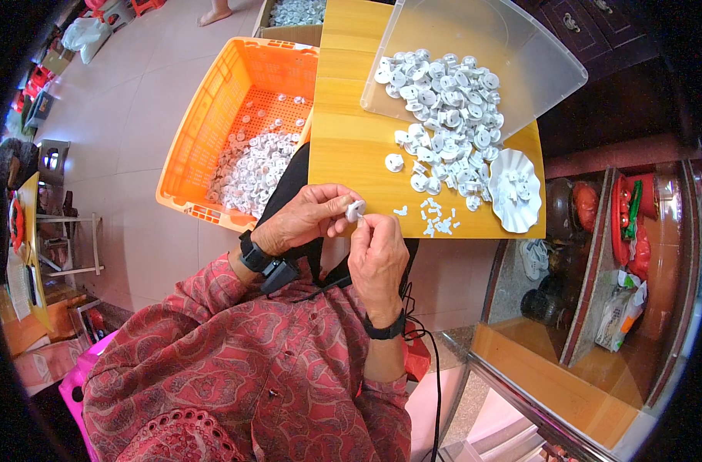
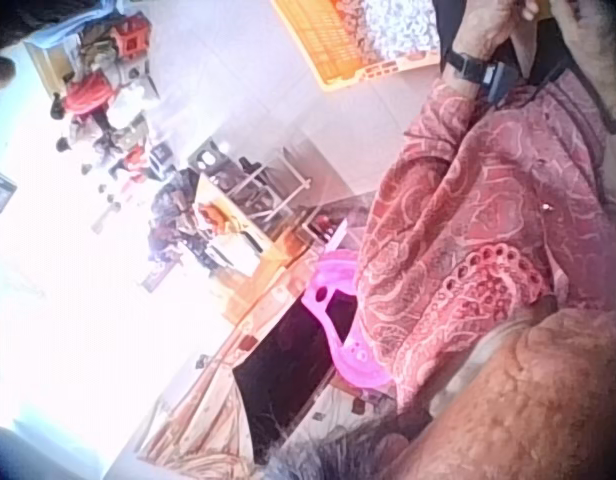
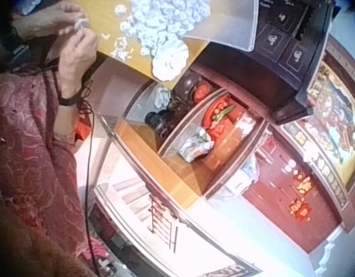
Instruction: The recorder is manually assembling small white plastic components by joining two parts together.
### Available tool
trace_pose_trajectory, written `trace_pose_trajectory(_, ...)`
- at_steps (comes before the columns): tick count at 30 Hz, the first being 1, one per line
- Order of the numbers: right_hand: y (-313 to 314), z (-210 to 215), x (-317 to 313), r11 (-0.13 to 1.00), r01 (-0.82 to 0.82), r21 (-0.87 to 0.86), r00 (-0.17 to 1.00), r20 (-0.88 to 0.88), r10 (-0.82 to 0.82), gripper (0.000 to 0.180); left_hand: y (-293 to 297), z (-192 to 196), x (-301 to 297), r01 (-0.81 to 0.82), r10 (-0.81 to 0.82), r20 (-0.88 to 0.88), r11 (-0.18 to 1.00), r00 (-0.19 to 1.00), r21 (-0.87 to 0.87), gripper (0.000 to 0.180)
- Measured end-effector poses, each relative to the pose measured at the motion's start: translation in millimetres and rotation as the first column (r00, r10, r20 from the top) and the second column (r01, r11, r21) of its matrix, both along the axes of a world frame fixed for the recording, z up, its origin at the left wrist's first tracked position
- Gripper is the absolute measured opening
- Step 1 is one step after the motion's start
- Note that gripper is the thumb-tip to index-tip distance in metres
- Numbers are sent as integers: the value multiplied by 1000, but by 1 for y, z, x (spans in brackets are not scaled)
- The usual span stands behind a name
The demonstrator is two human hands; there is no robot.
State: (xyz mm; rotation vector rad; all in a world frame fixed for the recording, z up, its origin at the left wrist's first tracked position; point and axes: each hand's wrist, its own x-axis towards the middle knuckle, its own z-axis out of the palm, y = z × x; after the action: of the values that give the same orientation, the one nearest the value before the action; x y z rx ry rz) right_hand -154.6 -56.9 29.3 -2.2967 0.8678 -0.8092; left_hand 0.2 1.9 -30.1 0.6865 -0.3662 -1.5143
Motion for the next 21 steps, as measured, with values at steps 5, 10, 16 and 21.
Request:
trace_pose_trajectory(5, 4, -2, 3, 999, -3, -38, 1000, -18, 2, 9, 2, 0, 1, 30, -29, 25, 999, 999, -26, 24)
trace_pose_trajectory(10, 6, -2, 3, 996, -11, 90, 999, 34, 8, 9, 6, 14, 7, 11, -12, 99, 1000, 995, 19, 24)
trace_pose_trajectory(16, 1, -22, -15, 994, 42, 106, 999, -9, -41, 8, 22, 14, 46, -306, 261, 319, 947, 911, 100, 22)
trace_pose_trajectory(21, -17, -32, -30, 966, 167, -198, 972, -132, -195, 12, 47, -16, 90, -546, 372, 525, 807, 766, 225, 24)
